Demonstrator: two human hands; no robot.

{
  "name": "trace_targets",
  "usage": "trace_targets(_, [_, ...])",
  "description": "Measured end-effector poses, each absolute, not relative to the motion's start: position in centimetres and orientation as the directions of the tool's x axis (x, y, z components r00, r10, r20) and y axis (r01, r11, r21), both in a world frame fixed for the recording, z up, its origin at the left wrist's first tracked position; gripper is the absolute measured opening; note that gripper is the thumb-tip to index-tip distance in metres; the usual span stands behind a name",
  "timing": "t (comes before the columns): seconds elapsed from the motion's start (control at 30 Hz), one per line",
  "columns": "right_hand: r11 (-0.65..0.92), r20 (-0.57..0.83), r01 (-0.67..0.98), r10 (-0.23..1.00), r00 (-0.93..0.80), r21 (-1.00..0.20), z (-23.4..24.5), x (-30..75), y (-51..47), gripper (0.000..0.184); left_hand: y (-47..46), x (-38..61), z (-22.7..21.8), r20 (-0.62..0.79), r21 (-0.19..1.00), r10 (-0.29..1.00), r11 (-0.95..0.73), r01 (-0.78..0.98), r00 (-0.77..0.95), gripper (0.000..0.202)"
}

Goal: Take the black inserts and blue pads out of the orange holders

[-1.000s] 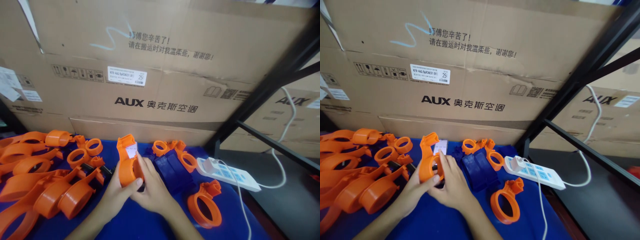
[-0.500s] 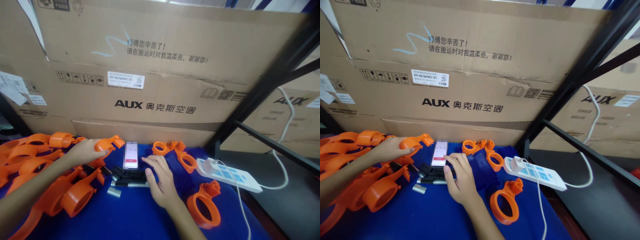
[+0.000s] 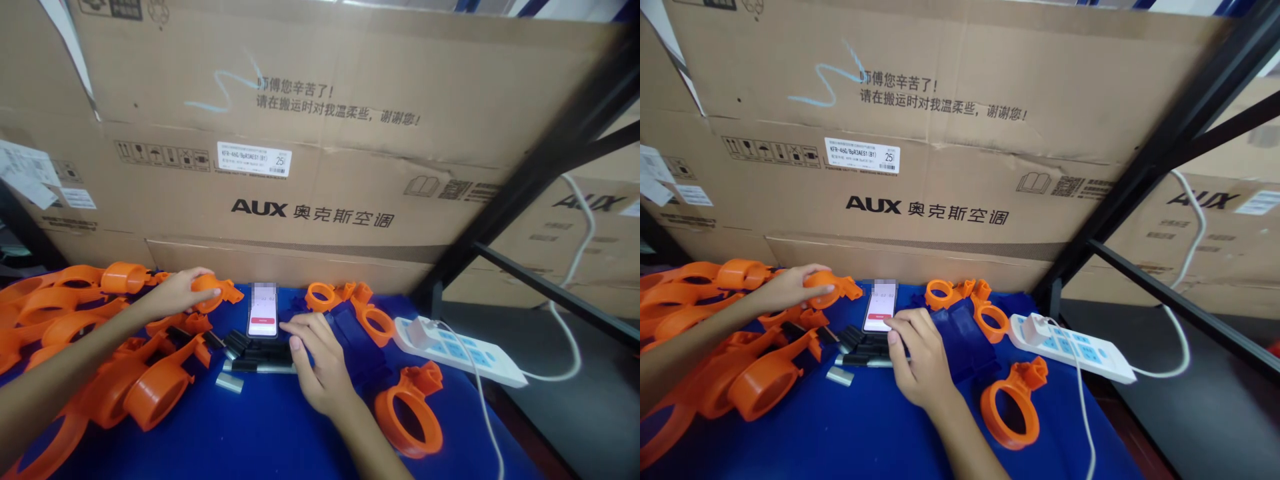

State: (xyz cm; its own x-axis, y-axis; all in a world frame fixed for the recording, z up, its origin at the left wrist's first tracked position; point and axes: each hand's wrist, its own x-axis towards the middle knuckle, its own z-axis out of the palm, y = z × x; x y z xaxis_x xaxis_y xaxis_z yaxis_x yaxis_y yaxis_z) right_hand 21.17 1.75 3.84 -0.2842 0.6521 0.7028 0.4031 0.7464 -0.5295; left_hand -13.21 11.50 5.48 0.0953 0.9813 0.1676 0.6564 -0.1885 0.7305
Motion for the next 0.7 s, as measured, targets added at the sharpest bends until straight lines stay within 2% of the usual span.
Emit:
trace_targets(0.07, [0.747, 0.699, 0.400, 0.653, -0.290, -0.532, 3.7, 21.1, 1.8, 0.028, 11.4, -13.0, 4.8, 0.129, 0.724, 0.990, -0.132, 0.678, 0.055, 0.062])
trace_targets(0.23, [0.748, 0.704, 0.403, 0.650, -0.286, -0.528, 3.7, 21.0, 1.7, 0.028, 11.3, -13.4, 4.4, 0.113, 0.486, 0.992, -0.107, 0.868, 0.059, 0.072])
trace_targets(0.33, [0.753, 0.714, 0.400, 0.643, -0.276, -0.523, 3.7, 21.0, 1.7, 0.029, 10.5, -13.6, 5.5, 0.174, 0.348, 0.979, -0.164, 0.923, 0.108, 0.075])
trace_targets(0.43, [0.757, 0.724, 0.401, 0.635, -0.269, -0.516, 3.8, 21.0, 1.6, 0.028, 8.2, -13.3, 7.0, 0.230, 0.180, 0.960, -0.203, 0.963, 0.159, 0.070])
trace_targets(0.5, [0.760, 0.727, 0.401, 0.632, -0.269, -0.511, 3.8, 20.9, 1.6, 0.027, 5.6, -12.9, 7.6, 0.214, 0.092, 0.960, -0.206, 0.974, 0.183, 0.066])
trace_targets(0.63, [0.773, 0.727, 0.384, 0.621, -0.295, -0.505, 3.7, 20.8, 1.6, 0.026, -0.7, -11.8, 6.1, 0.037, 0.051, 0.971, -0.236, 0.970, 0.234, 0.066])
trace_targets(0.7, [0.782, 0.727, 0.370, 0.613, -0.309, -0.502, 3.6, 20.7, 1.5, 0.027, -3.2, -11.3, 4.6, 0.053, 0.058, 0.965, -0.259, 0.964, 0.256, 0.068])
